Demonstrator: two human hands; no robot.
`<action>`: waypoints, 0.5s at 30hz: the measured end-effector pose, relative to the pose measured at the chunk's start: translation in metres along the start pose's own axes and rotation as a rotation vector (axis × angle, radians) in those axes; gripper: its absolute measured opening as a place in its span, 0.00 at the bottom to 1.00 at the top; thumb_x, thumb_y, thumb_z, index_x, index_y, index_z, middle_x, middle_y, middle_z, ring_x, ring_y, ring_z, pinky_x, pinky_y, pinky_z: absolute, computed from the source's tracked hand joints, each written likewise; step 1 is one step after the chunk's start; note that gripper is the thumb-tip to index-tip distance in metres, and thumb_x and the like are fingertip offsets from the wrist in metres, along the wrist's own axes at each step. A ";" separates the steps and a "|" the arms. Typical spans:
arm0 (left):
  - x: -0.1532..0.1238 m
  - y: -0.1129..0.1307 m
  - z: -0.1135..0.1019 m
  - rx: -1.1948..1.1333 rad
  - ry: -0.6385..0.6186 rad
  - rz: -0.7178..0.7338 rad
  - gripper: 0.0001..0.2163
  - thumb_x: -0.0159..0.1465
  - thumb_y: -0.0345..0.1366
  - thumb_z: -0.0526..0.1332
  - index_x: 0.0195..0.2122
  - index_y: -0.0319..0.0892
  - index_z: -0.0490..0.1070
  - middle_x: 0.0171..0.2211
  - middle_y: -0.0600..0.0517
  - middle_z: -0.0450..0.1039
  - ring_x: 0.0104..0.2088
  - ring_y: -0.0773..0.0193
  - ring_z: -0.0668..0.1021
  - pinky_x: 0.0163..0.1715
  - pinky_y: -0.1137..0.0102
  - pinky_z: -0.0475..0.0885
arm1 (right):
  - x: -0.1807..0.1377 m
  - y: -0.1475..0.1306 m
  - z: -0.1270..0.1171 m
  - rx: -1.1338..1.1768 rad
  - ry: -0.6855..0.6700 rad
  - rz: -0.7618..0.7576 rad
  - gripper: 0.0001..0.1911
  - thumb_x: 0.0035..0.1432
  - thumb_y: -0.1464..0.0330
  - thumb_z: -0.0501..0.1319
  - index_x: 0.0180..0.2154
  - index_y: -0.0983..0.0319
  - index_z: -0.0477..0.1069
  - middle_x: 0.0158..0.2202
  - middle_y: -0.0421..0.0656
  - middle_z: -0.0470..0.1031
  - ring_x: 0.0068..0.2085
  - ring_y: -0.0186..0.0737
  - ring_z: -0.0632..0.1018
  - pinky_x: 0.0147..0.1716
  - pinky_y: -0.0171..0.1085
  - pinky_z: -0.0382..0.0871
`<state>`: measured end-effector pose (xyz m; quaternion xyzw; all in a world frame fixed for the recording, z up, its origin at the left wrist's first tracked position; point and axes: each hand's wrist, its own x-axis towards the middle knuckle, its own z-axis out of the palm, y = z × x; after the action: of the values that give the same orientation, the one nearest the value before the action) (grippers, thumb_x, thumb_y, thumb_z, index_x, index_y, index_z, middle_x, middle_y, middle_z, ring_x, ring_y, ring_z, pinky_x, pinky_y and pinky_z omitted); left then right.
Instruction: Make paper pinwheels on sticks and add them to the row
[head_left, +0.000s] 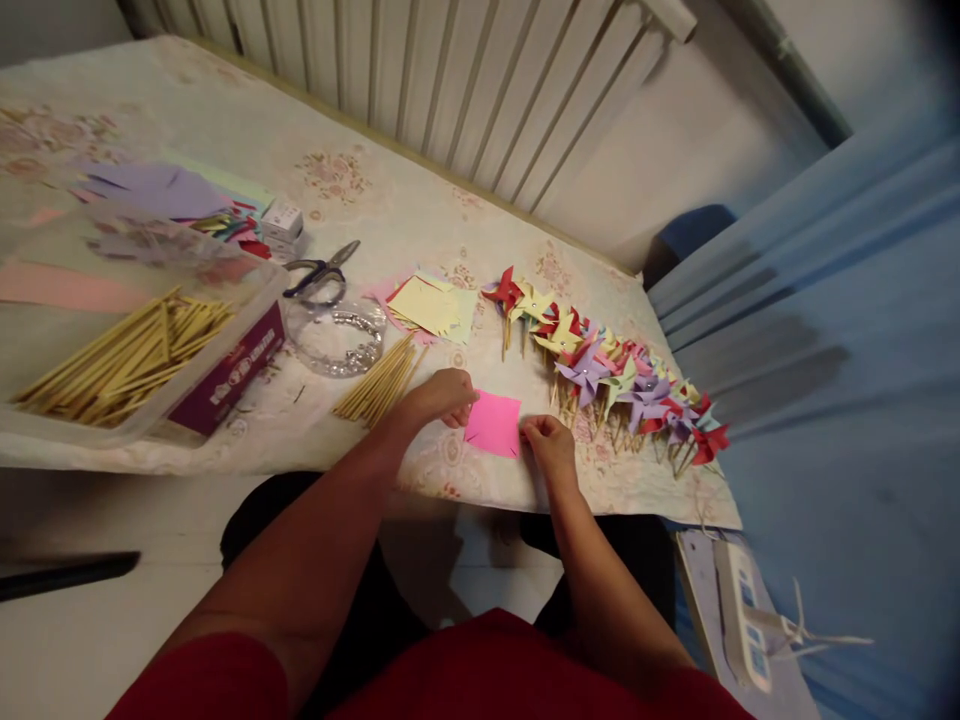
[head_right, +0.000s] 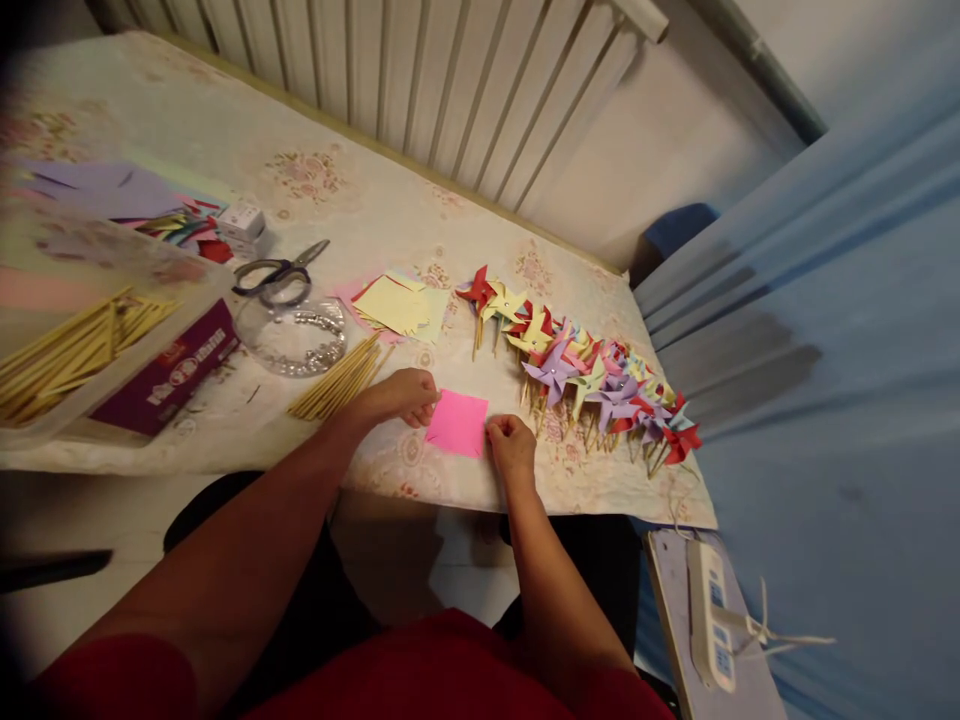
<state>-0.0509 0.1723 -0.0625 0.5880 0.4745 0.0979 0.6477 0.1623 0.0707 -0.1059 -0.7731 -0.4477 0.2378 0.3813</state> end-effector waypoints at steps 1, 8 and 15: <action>-0.001 0.000 0.000 -0.004 -0.011 0.003 0.04 0.57 0.32 0.57 0.27 0.38 0.65 0.20 0.48 0.73 0.24 0.61 0.79 0.29 0.67 0.75 | 0.000 -0.002 0.002 -0.004 -0.009 -0.007 0.10 0.44 0.61 0.60 0.26 0.61 0.72 0.24 0.41 0.74 0.27 0.39 0.73 0.29 0.36 0.66; -0.014 0.007 0.001 0.033 -0.109 0.011 0.07 0.57 0.31 0.56 0.22 0.39 0.65 0.19 0.48 0.73 0.25 0.60 0.80 0.30 0.68 0.76 | -0.004 -0.007 0.005 -0.044 -0.035 -0.058 0.10 0.46 0.61 0.60 0.27 0.62 0.73 0.26 0.41 0.75 0.29 0.38 0.73 0.30 0.36 0.65; -0.008 0.006 0.001 0.077 -0.092 0.001 0.09 0.58 0.31 0.55 0.21 0.39 0.65 0.18 0.48 0.73 0.22 0.62 0.78 0.27 0.70 0.74 | -0.010 -0.009 0.003 -0.076 0.086 -0.079 0.12 0.47 0.61 0.60 0.32 0.62 0.73 0.29 0.42 0.76 0.31 0.41 0.74 0.35 0.39 0.66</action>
<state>-0.0517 0.1678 -0.0537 0.6165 0.4475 0.0529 0.6456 0.1510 0.0659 -0.0997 -0.7781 -0.4700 0.1720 0.3796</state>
